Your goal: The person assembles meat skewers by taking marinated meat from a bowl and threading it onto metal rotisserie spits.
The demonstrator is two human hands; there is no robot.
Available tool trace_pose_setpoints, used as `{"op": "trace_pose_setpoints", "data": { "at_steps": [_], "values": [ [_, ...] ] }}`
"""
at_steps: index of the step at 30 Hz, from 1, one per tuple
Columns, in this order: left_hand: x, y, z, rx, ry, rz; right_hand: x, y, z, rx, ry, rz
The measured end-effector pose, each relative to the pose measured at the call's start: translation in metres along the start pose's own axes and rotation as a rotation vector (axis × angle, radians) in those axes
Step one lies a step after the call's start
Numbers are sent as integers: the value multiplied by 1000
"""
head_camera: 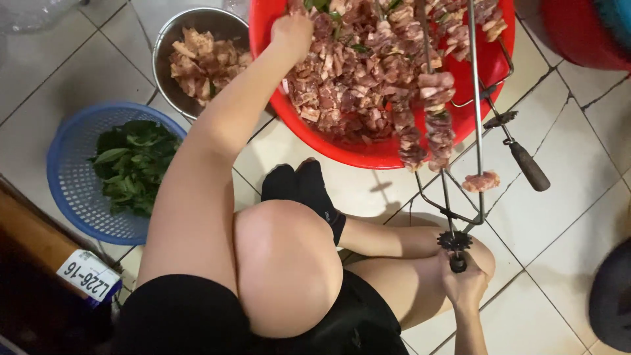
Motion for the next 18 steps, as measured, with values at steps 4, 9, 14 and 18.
{"op": "trace_pose_setpoints", "data": {
  "at_steps": [4, 9, 14, 18],
  "values": [
    [7, -1, -14, 116, -136, -8, -4, 3, 7, 170, 85, 42],
    [62, 1, -46, 181, -231, -416, -12, 5, 9, 165, 134, -71],
    [99, 9, -48, -228, -58, -1493, -14, 7, 8, 104, 133, -87],
    [99, -5, 1, -325, 179, -1614, -14, 2, 6, 139, 216, -131]
  ]
}}
Point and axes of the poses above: each hand's wrist, its own z-axis towards the middle knuckle, its own x-axis out of the back of the hand, y = z × x, the point moved 4 cm from there along z, towards the middle knuckle, and after that the axes turned 7 degrees about -y, right-handed, at the moved point
